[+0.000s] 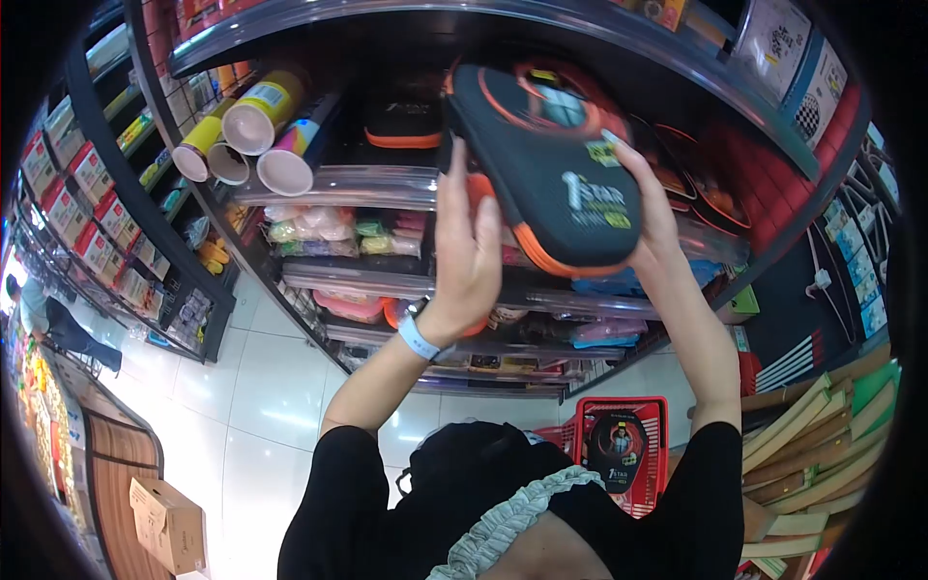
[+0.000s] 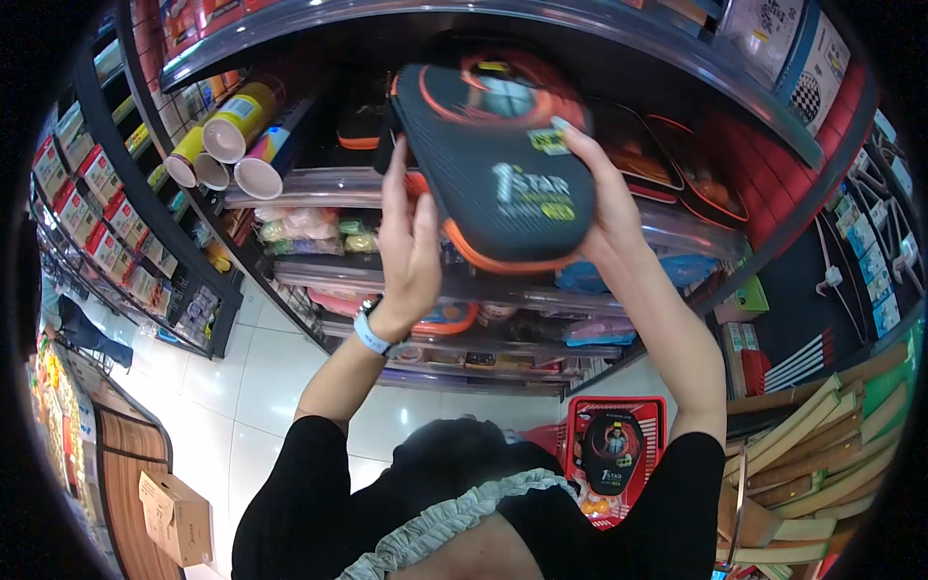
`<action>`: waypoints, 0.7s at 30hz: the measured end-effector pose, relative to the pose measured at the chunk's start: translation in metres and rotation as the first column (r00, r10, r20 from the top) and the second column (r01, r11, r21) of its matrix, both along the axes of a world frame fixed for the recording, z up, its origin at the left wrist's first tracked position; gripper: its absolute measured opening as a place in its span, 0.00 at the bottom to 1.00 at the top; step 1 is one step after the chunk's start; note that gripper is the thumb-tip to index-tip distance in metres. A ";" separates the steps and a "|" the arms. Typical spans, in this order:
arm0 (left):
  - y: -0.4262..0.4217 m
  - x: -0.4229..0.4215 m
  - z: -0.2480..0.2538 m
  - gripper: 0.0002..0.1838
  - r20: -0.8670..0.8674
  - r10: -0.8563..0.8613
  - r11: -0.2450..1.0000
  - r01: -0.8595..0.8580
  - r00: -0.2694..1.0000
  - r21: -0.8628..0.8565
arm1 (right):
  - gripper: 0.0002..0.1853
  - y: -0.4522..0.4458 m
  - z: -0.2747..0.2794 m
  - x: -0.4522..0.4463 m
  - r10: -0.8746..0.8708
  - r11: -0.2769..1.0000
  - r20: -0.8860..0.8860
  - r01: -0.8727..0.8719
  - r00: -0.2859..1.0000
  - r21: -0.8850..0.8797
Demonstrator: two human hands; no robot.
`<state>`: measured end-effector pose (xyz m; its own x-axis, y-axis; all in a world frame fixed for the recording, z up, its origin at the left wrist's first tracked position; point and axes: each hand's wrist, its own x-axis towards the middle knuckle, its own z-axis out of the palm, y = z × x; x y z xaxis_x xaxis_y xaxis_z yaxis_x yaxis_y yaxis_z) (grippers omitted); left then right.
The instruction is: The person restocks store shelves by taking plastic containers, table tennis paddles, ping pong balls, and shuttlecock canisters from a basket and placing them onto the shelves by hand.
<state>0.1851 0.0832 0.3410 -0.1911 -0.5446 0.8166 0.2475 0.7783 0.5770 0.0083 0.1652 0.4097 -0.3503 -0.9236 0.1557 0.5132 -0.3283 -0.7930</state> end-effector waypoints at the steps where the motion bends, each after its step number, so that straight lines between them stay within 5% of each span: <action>1: -0.019 0.000 -0.002 0.28 -0.036 -0.034 0.997 0.037 0.999 0.066 | 0.14 -0.021 0.003 0.003 0.001 1.000 -0.007 -0.001 1.000 -0.011; 5: -0.065 0.017 0.006 0.30 -0.150 -0.085 0.951 0.125 0.985 0.284 | 0.14 -0.101 0.013 0.013 -0.075 0.997 -0.054 0.076 0.996 0.025; 9: -0.096 0.035 0.013 0.32 -0.078 0.044 0.979 -0.028 0.996 0.203 | 0.21 -0.167 0.021 0.021 -0.177 0.977 -0.100 0.187 0.979 0.101; 10: -0.101 0.036 0.013 0.32 -0.068 0.066 0.981 -0.052 0.996 0.187 | 0.25 -0.182 0.024 0.016 -0.245 0.914 -0.237 0.306 0.940 0.268; 11: -0.107 0.034 0.012 0.33 -0.136 0.015 0.984 0.010 0.991 0.181 | 0.25 -0.196 0.019 0.016 -0.269 0.926 -0.231 0.317 0.935 0.203; 15: -0.122 0.040 0.009 0.33 0.068 0.188 0.974 -0.195 0.980 0.112 | 0.26 -0.223 0.017 0.025 -0.322 0.928 -0.284 0.360 0.903 0.093; 21: -0.133 0.039 0.014 0.33 0.197 0.308 0.951 -0.293 0.931 -0.099 | 0.24 -0.228 0.015 0.017 -0.314 0.867 -0.406 0.433 0.858 0.245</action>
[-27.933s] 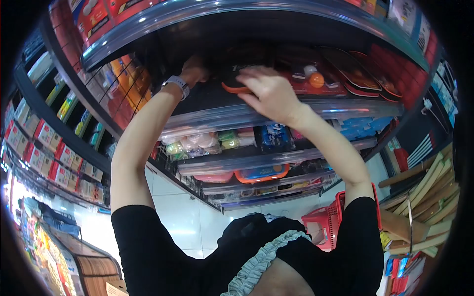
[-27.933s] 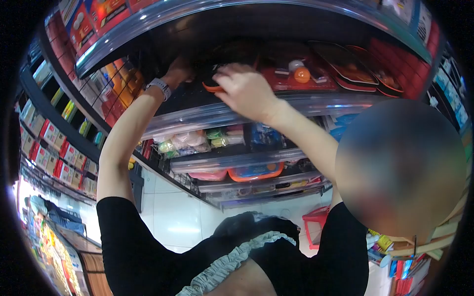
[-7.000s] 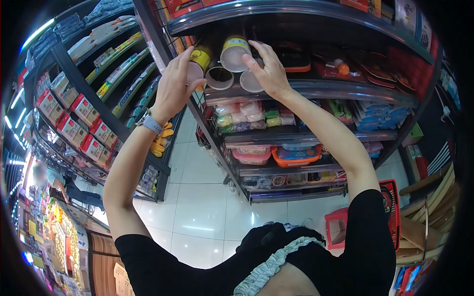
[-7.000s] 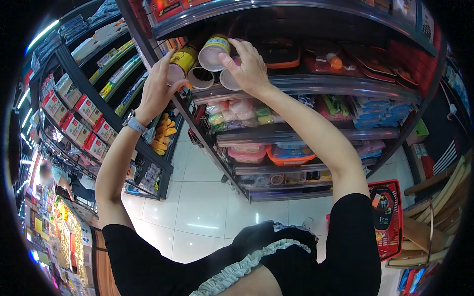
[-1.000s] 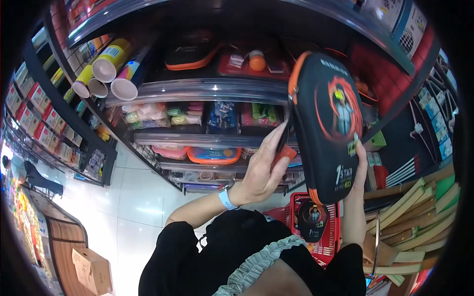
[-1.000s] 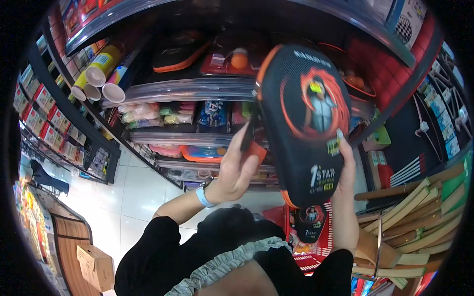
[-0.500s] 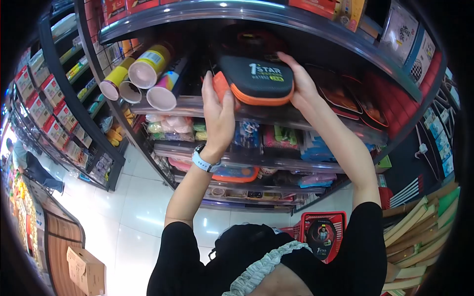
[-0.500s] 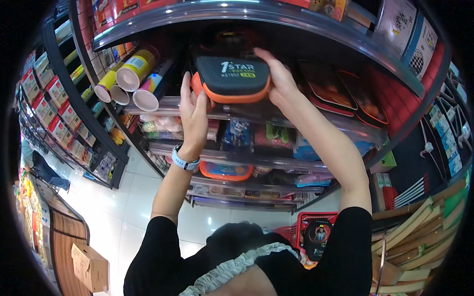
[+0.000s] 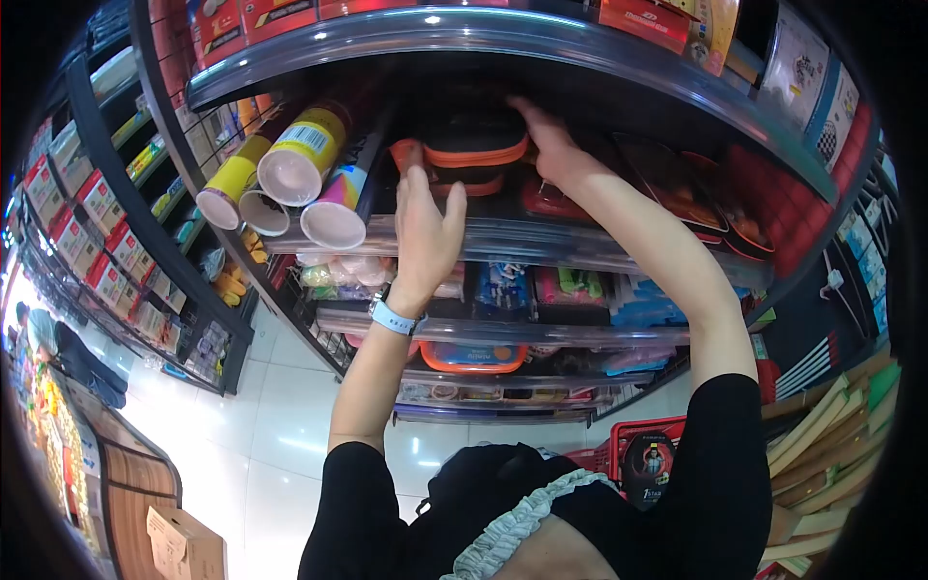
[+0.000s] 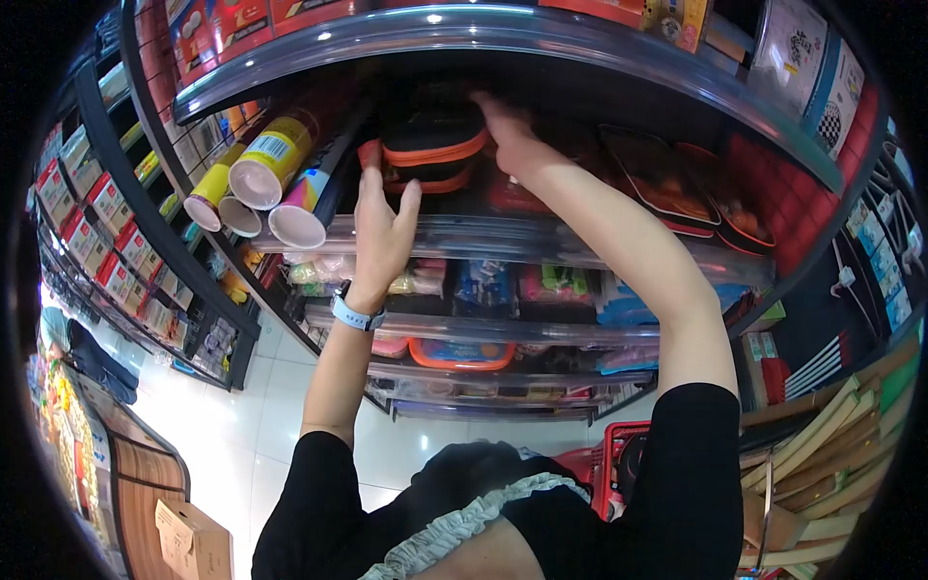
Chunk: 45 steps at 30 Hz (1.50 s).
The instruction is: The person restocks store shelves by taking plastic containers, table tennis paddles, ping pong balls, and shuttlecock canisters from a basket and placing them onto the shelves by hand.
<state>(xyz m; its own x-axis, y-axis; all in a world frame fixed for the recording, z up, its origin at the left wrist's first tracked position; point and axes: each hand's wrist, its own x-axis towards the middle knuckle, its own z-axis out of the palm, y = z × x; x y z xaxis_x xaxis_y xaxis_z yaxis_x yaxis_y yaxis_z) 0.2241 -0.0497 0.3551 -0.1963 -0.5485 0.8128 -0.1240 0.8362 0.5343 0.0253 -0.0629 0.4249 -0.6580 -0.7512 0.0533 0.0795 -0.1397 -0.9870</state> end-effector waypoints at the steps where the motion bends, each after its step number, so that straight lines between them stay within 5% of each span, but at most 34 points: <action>1: -0.001 0.000 0.003 0.33 0.024 0.002 1.000 -0.002 1.000 0.005 | 0.25 -0.001 -0.002 -0.002 0.014 1.000 -0.020 -0.014 1.000 0.000; 10: -0.013 0.001 0.006 0.31 0.025 0.006 1.000 -0.006 1.000 -0.004 | 0.29 -0.005 -0.012 0.006 0.012 1.000 -0.178 -0.011 0.984 0.008; 16: -0.017 0.000 0.006 0.31 -0.009 -0.014 1.000 0.014 1.000 0.023 | 0.28 -0.032 -0.027 0.007 -0.156 0.987 -0.376 0.127 0.913 -0.100; 22: -0.016 -0.002 0.003 0.31 -0.013 -0.030 0.999 0.031 0.999 0.040 | 0.31 0.004 0.003 0.012 0.169 0.964 -0.298 -0.094 0.939 0.250; 28: -0.014 0.000 0.001 0.34 0.042 0.050 0.999 -0.050 0.998 -0.005 | 0.26 0.043 0.016 0.018 0.140 0.982 -0.407 -0.073 0.902 0.176; 34: -0.003 0.001 0.008 0.40 0.229 0.231 0.971 -0.239 0.946 0.008 | 0.23 0.040 0.015 -0.009 0.320 0.901 -0.684 0.012 0.656 0.433; 37: -0.007 -0.001 0.006 0.38 0.316 0.306 0.948 -0.320 0.898 -0.009 | 0.23 0.039 0.011 -0.017 0.166 0.959 -0.926 0.164 0.338 0.232; 42: -0.001 0.001 0.016 0.39 0.393 0.293 0.944 -0.328 0.872 0.026 | 0.32 0.015 0.036 -0.047 0.073 0.988 -0.890 0.092 0.449 0.127; 45: -0.002 0.001 0.014 0.40 0.378 0.279 0.948 -0.316 0.883 0.038 | 0.36 0.011 0.040 -0.056 0.201 0.969 -0.736 -0.023 0.646 0.244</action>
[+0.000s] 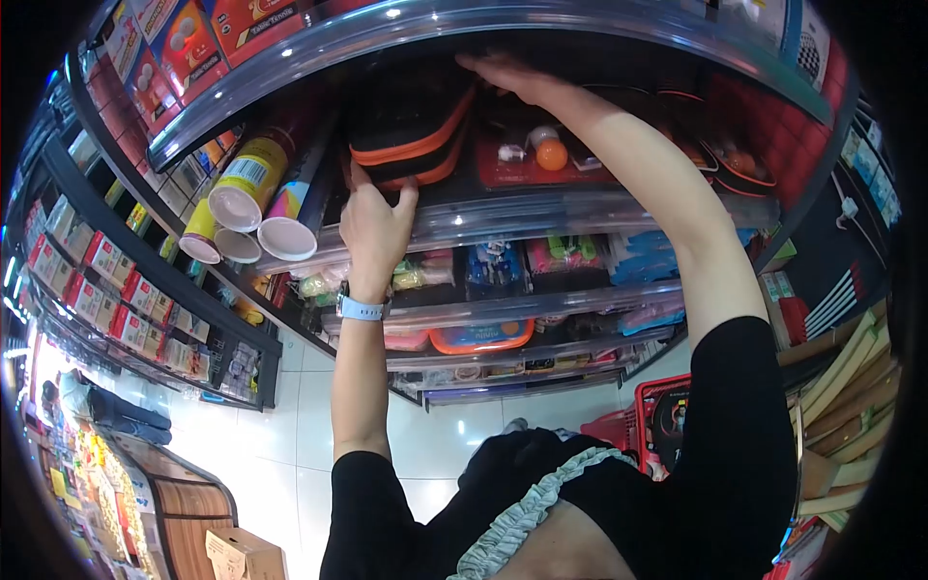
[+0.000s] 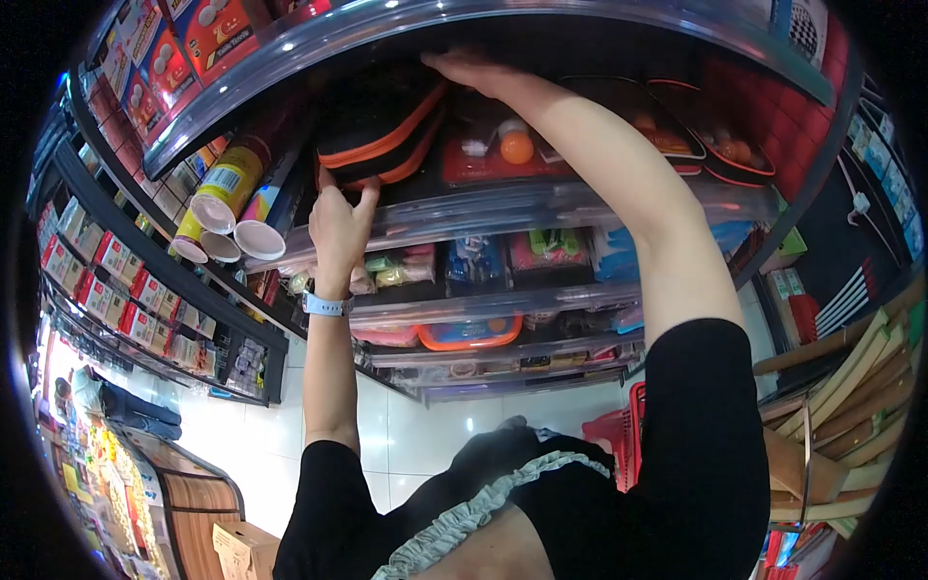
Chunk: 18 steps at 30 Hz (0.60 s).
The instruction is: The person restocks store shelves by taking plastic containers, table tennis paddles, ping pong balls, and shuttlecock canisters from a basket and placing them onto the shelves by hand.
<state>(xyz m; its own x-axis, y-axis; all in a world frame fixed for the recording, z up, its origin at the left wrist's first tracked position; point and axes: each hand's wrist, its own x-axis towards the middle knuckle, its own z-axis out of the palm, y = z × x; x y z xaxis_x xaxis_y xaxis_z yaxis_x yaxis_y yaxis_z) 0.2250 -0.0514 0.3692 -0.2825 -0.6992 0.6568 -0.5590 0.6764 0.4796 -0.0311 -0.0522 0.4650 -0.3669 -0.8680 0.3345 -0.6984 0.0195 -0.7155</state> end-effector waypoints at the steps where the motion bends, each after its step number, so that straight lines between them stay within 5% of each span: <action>1: 0.000 -0.001 0.000 0.40 -0.016 0.002 1.000 -0.002 1.000 0.000 | 0.42 -0.018 -0.011 -0.012 0.070 0.995 0.035 -0.067 0.997 -0.077; 3: -0.006 -0.002 -0.008 0.40 -0.043 -0.011 0.997 0.008 0.999 -0.078 | 0.35 -0.049 -0.022 -0.036 0.141 0.987 0.128 -0.129 0.982 -0.098; 4: -0.009 -0.002 -0.011 0.40 -0.057 -0.014 0.992 0.007 0.998 -0.126 | 0.32 -0.057 -0.022 -0.040 0.190 0.977 0.025 -0.187 0.981 -0.099; 7: -0.010 -0.001 -0.012 0.39 -0.055 -0.007 0.989 -0.001 0.998 -0.150 | 0.49 -0.093 -0.039 -0.071 0.433 0.875 -0.233 -0.468 0.871 -0.123; 9: -0.006 0.000 -0.009 0.40 -0.047 -0.025 0.995 0.020 0.999 -0.097 | 0.49 -0.112 -0.053 -0.088 0.596 0.777 -0.099 -0.603 0.797 -0.179; 12: -0.011 -0.002 -0.017 0.39 -0.043 0.003 0.982 -0.011 0.999 -0.191 | 0.49 -0.086 -0.050 -0.068 0.637 0.754 -0.016 -0.628 0.770 -0.195; 18: -0.013 -0.006 -0.020 0.35 -0.083 -0.022 0.964 -0.001 0.996 -0.265 | 0.48 -0.081 -0.053 -0.077 0.688 0.673 -0.183 -0.711 0.703 -0.204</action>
